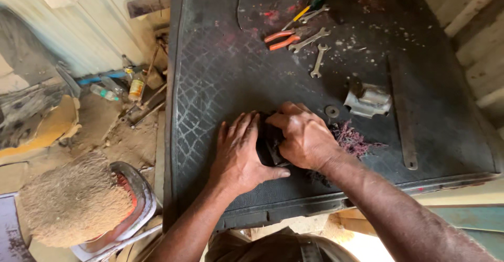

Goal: The person inserts a bolt through a square metal bracket on a workbench and uses a long flat metal bar to press and lever the bolt into place. They handle a dark rag, reposition the bracket, and turn it over while fitting the bolt by hand.

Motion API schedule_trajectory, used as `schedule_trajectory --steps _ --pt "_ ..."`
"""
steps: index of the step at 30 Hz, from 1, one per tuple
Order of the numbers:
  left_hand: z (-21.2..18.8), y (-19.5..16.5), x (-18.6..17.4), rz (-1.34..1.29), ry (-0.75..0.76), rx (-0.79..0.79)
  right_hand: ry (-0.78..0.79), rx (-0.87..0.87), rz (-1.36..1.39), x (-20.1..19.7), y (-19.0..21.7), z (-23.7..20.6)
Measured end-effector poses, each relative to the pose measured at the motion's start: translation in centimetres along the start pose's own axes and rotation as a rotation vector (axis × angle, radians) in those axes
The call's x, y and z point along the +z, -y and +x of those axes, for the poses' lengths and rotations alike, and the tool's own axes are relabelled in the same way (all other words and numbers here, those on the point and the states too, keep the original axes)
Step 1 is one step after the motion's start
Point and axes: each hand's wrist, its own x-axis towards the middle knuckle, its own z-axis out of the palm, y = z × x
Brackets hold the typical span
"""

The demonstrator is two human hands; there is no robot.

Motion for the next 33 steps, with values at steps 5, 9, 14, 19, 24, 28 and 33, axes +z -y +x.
schedule_trajectory --steps 5,9,14,19,24,28,33 --pt "-0.2 -0.6 -0.2 0.042 -0.009 -0.02 0.45 0.174 0.053 -2.4 -0.4 -1.0" --pt "-0.4 -0.9 -0.3 0.031 -0.017 -0.037 0.71 0.126 0.004 -6.7 0.0 -2.5" --pt "-0.6 -0.6 -0.1 0.063 -0.036 0.007 0.322 0.268 -0.09 -6.3 0.6 -0.1" --pt "-0.4 -0.7 0.1 0.079 -0.029 -0.017 0.161 -0.006 0.003 -2.8 1.1 -1.4" --pt "-0.3 -0.4 0.0 0.063 -0.001 -0.011 0.496 0.092 -0.263 -6.7 -0.5 -1.9" --pt "-0.5 -0.2 -0.2 0.076 -0.066 0.042 -0.016 -0.304 -0.2 -5.5 0.6 -1.1" --pt "-0.3 -0.7 -0.5 0.052 0.009 -0.029 0.014 -0.346 -0.178 -1.8 0.4 -0.8"
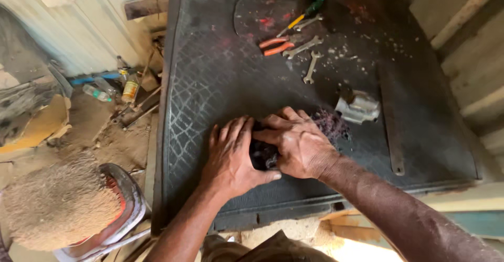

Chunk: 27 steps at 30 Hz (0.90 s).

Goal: The person inserts a bolt through a square metal bracket on a workbench and uses a long flat metal bar to press and lever the bolt into place. They handle a dark rag, reposition the bracket, and turn it over while fitting the bolt by hand.

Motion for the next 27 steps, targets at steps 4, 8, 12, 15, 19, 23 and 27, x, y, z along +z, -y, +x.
schedule_trajectory --steps 4,8,12,15,19,23,27 --pt "0.0 -0.2 -0.3 -0.024 -0.053 0.052 0.202 0.099 -0.114 0.1 -1.0 0.6" --pt "-0.2 -0.2 -0.5 -0.018 -0.021 0.0 0.371 0.169 -0.266 -1.5 -0.8 1.9" --pt "-0.6 -0.2 -0.8 -0.022 -0.017 -0.011 0.636 0.361 -0.394 -3.5 -0.9 2.6" --pt "-0.7 -0.3 -1.0 -0.023 -0.01 -0.019 0.84 0.497 -0.425 -4.2 -0.7 3.6" --pt "-0.4 -0.4 -0.9 -0.014 0.044 -0.05 0.892 0.472 -0.385 -5.3 1.3 4.5" --pt "-0.4 -0.3 -0.8 -0.02 -0.013 -0.017 1.01 0.5 -0.383 -6.1 4.1 3.9" --pt "-0.8 -0.2 -1.0 -0.046 -0.03 -0.014 1.122 0.602 -0.294 -5.2 2.8 0.5"
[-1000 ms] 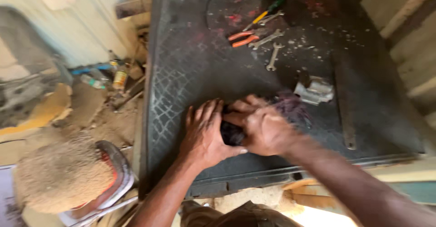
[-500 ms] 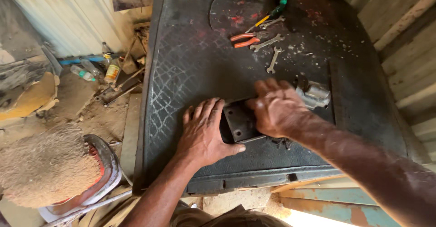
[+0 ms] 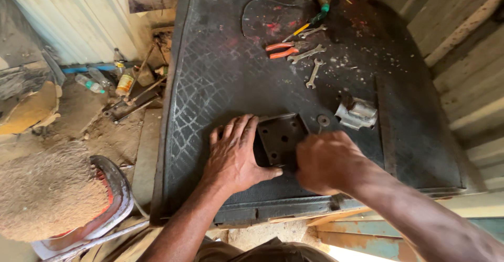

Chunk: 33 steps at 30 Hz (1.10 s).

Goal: The person inserts a bolt through a square metal bracket on a workbench and uses a long flat metal bar to press and lever the bolt into place. They handle a dark rag, reposition the bracket, and turn it over while fitting the bolt by hand.

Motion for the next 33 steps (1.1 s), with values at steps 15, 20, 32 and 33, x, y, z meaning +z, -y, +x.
schedule_trajectory --steps 15,20,32,33 --pt "0.2 -0.2 0.3 0.02 -0.036 0.047 -0.804 -0.356 1.177 6.0 -12.6 2.8" --pt "0.5 0.0 0.5 0.037 -0.062 0.068 -0.907 -0.113 0.65 2.1 -3.5 4.0" --pt "0.5 -0.1 0.6 0.024 -0.03 0.031 -0.879 -0.464 0.509 4.0 1.1 4.3" --pt "0.5 -0.1 0.6 0.026 -0.025 0.027 -0.86 -0.476 0.484 4.3 0.6 3.6"
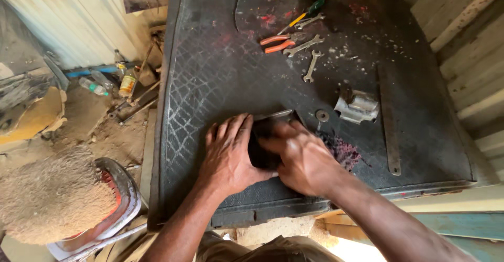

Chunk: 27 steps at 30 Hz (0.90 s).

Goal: The person inserts a bolt through a square metal bracket on a workbench and uses a long flat metal bar to press and lever the bolt into place. They handle a dark rag, reposition the bracket, and turn it over while fitting the bolt by hand.

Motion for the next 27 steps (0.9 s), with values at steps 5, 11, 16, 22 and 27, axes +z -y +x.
schedule_trajectory --steps 5,11,16,22,27 --pt "-0.1 0.1 -0.2 0.015 -0.001 0.01 0.472 0.349 0.005 -4.2 -1.8 -4.0" --pt "0.1 0.0 0.0 0.028 0.04 -0.003 -0.355 0.232 0.025 -6.6 -5.8 -0.7" --pt "0.0 -0.3 0.1 0.038 0.025 0.0 -0.348 0.118 -0.149 0.3 -6.4 2.6" --pt "0.1 -0.3 -0.4 0.025 0.031 0.011 -0.416 0.13 -0.129 2.3 -7.0 0.3" --pt "0.1 0.0 -0.4 0.006 0.061 -0.003 -0.354 0.19 -0.09 0.6 -4.8 -1.3"
